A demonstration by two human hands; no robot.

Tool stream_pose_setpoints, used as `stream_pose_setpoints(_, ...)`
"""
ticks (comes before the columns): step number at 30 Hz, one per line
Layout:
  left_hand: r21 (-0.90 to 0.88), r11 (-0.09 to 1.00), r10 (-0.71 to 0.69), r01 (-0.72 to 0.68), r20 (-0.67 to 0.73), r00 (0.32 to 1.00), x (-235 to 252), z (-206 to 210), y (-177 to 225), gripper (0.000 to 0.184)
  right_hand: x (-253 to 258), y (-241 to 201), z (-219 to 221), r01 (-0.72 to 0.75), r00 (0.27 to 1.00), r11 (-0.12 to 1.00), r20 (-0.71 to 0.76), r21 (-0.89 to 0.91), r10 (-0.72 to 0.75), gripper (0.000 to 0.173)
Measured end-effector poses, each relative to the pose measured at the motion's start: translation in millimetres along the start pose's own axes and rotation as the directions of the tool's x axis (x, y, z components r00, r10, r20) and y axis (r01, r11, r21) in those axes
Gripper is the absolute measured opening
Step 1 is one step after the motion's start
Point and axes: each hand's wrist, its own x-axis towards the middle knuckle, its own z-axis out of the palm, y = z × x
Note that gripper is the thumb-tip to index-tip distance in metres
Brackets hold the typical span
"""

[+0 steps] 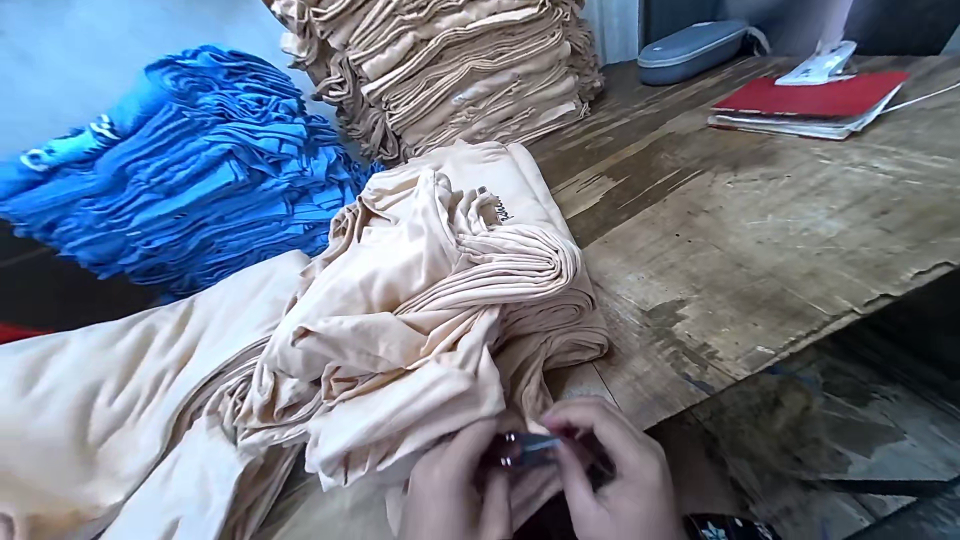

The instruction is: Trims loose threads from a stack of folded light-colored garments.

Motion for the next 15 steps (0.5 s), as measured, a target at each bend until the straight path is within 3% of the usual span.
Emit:
stream_pose_setpoints(2,-0.088,0.993,-0.079,0.075,-0.038,0.996,11.9,0.8,-11.0,0.018,14.2,10.4,13.9,-0.122,0.992,0.957,-0.008,0.263,0.129,0.015)
stream_pose_setpoints(4,-0.165,0.972,-0.182,0.168,-0.077,0.98,22.1,4.6,-19.2,0.017,26.3,13.3,15.6,-0.204,0.979,0.928,0.044,0.313,0.2,0.02)
stream_pose_setpoints(5,-0.209,0.953,-0.237,0.217,-0.075,0.969,26.4,5.9,-19.9,0.02,28.6,14.3,15.4,-0.169,0.985,0.954,0.079,0.249,0.154,0.029)
stream_pose_setpoints(7,-0.267,0.92,-0.315,0.285,-0.076,0.946,31.9,6.8,-16.6,0.021,24.7,15.4,13.4,0.068,0.993,0.994,0.107,-0.08,-0.059,0.047)
stream_pose_setpoints(9,-0.296,0.912,-0.312,0.283,-0.054,0.949,33.5,7.2,-17.1,0.02,15.2,22.5,6.5,0.313,0.948,0.887,0.063,-0.338,-0.311,0.022)
stream_pose_setpoints(10,-0.307,0.914,-0.288,0.265,-0.029,0.957,33.3,7.3,-18.8,0.021,9.7,27.6,0.1,0.354,0.927,0.877,0.0,-0.326,-0.375,0.013)
stream_pose_setpoints(12,-0.329,0.919,-0.228,0.218,0.01,0.974,32.1,7.1,-20.6,0.019,1.3,31.5,-13.2,0.312,0.934,0.935,-0.128,-0.172,-0.335,0.004)
stream_pose_setpoints(13,-0.329,0.923,-0.206,0.2,0.019,0.978,30.9,6.6,-19.6,0.019,-1.0,30.2,-18.6,0.273,0.947,0.956,-0.145,-0.111,-0.287,0.006)
stream_pose_setpoints(15,-0.33,0.926,-0.19,0.186,0.021,0.982,27.9,7.5,-18.9,0.017,-3.7,25.1,-22.9,0.198,0.973,0.976,-0.098,-0.096,-0.207,0.028)
